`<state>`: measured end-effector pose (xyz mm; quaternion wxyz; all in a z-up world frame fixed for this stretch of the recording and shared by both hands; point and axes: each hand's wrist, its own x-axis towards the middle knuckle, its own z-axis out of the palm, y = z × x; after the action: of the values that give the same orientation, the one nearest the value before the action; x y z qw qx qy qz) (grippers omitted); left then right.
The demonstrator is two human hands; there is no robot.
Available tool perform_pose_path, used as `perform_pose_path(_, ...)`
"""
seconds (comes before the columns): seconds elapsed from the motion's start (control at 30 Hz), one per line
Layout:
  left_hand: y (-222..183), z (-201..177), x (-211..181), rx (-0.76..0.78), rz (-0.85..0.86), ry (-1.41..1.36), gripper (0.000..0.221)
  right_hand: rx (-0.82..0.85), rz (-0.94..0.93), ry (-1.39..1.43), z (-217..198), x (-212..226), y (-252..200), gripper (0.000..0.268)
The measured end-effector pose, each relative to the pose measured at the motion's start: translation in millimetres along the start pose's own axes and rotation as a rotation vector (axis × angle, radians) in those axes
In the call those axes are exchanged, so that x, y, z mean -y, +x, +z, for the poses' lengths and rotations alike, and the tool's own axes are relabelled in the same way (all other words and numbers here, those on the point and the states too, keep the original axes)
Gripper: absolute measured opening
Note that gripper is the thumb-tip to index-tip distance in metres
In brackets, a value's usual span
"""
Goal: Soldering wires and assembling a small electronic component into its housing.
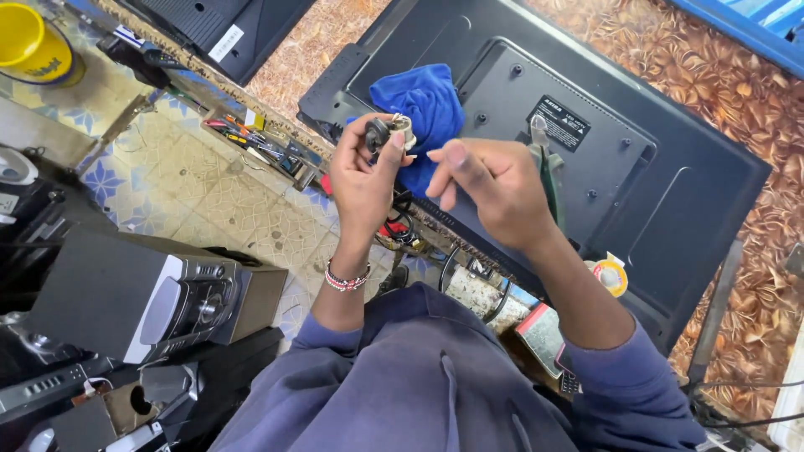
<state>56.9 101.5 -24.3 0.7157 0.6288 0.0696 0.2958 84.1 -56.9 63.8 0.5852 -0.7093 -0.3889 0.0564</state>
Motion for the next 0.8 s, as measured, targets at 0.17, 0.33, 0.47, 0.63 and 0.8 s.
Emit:
perform_pose_path(0.17, 8.6, 2.7, 4.6, -0.008, -0.022, 0.014, 0.023, 0.049, 0.04, -0.022, 0.7, 14.7, -47.0, 0.056)
perform_pose_path(0.33, 25.0, -1.1, 5.9, 0.063, -0.047, 0.005, 0.024, 0.105, 0.073, 0.023, 4.4, 14.1, -103.8, 0.045)
perform_pose_path(0.47, 52.1, -8.1, 0.9, 0.154, -0.001, 0.131, 0.023, 0.089, 0.2, -0.002, 3.1, 3.2, -148.9, 0.036)
perform_pose_path(0.63, 92.4, -10.0, 31.1, 0.223, 0.017, -0.031, 0.019, -0.025, 0.375, 0.203, -0.1, -22.7, -202.9, 0.04)
perform_pose_path(0.8, 110.5, -10.8, 59.3, 0.277, -0.053, -0.103, 0.022, -0.162, 0.48, 0.382, -4.3, -43.6, -249.8, 0.045)
